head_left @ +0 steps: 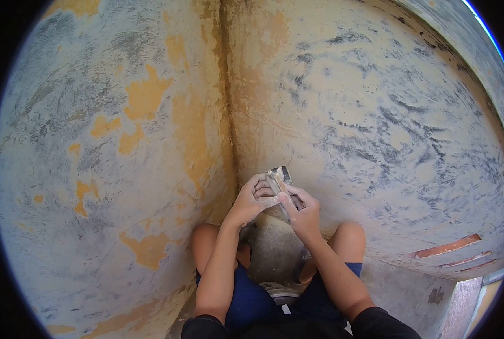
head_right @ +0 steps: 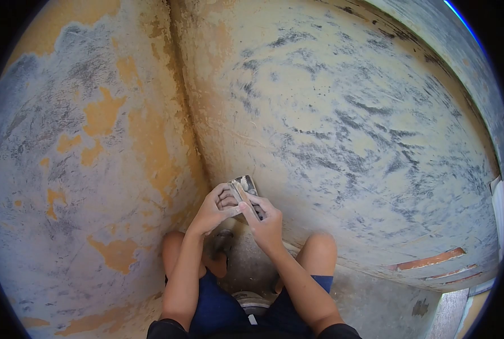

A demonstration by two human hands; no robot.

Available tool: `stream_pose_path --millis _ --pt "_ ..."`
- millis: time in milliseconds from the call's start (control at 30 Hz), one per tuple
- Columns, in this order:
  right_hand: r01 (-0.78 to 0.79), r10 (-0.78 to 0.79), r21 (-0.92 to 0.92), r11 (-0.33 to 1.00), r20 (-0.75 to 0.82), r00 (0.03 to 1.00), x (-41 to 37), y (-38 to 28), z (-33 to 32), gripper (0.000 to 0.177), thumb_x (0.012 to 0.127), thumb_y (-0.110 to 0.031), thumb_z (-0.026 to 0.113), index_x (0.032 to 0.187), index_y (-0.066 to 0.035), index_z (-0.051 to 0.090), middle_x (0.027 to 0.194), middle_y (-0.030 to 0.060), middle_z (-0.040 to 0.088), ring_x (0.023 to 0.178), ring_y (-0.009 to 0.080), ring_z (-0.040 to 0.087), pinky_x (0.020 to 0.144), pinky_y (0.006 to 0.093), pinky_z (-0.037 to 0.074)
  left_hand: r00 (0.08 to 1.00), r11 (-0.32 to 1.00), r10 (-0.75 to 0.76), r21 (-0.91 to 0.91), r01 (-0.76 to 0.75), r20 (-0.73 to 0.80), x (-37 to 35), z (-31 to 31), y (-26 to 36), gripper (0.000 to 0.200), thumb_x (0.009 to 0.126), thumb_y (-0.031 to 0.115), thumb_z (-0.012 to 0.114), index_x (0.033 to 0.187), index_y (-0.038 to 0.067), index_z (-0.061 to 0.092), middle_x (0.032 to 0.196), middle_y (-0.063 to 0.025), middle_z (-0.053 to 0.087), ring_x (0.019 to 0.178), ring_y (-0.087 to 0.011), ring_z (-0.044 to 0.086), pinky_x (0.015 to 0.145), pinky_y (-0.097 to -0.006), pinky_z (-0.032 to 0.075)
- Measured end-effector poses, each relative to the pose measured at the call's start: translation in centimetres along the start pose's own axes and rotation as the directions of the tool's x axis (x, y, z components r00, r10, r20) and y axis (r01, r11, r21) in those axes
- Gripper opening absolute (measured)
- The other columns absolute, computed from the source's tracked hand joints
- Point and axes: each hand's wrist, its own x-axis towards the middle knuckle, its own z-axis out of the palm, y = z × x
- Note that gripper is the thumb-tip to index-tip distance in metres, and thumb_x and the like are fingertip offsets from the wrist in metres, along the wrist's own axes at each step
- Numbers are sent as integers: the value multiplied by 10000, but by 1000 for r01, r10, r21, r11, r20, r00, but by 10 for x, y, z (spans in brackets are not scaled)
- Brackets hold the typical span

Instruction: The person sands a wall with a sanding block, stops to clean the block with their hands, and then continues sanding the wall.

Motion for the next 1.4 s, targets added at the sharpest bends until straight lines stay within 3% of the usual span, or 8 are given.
stream_pose_path --millis 167,233,367,767,867,967,1133,1400 --pt "101 -107 -143 984 -37 994 -3 -5 0 215 951 -107 814 1134 4 788 1158 176 755 978 238 729 911 361 575 1000 1000 7 -5 -7 9 0 1 -4 641 882 72 897 1420 15 554 1338 -109 679 1223 -190 671 1078 -349 543" --pt "359 -394 -533 766 51 918 -4 -20 -4 241 932 -42 810 1169 -7 788 1098 138 746 956 256 723 866 365 573 1000 1000 14 1 -14 21 -1 1 -4 606 885 59 890 1400 14 574 1328 -107 691 1223 -182 675 1077 -345 545" --pt "490 -635 -745 454 116 764 -2 -47 -5 211 887 -47 825 1097 -37 815 1069 155 733 915 311 701 821 392 562 997 999 42 -13 -41 72 -2 2 1 487 893 10 864 1323 6 635 1280 -96 725 1207 -162 681 1059 -333 556" --pt "281 -310 -301 911 -53 949 -9 -34 -7 279 862 -56 890 1085 15 738 1036 112 765 959 199 734 904 337 570 995 997 64 -53 -60 82 -12 0 14 420 936 -32 772 1333 15 643 1250 -63 708 1186 -152 677 1059 -339 538" --pt "251 -198 -395 884 171 965 1 -32 -24 305 899 -80 870 1154 15 733 1091 136 767 1041 220 739 923 355 579 994 999 53 -12 -52 98 -13 -6 13 409 942 -19 771 1329 24 644 1197 -41 696 1158 -144 673 1041 -326 537" --pt "219 -177 -114 969 299 938 13 -18 -35 315 962 -95 823 1230 22 707 1179 110 756 1118 200 717 973 351 563 988 987 131 -108 -123 76 -11 -8 10 403 942 -22 769 1322 29 644 1190 -35 689 1148 -136 664 1023 -314 536" --pt "-398 287 201 895 424 859 15 -22 -40 357 1004 -63 774 1333 -9 645 1254 93 729 1169 183 684 1039 350 536 991 990 137 -24 -137 8 -5 1 11 415 938 -1 793 1324 22 641 1198 -39 690 1145 -134 662 1046 -314 531" --pt "-113 104 50 992 151 983 12 -6 -34 464 885 -59 889 1284 -11 656 1236 109 729 1117 184 685 1001 344 541 992 991 -75 -118 63 -100 -4 11 4 474 931 -16 802 1382 -21 655 1190 -73 733 1092 -136 702 1041 -287 544"
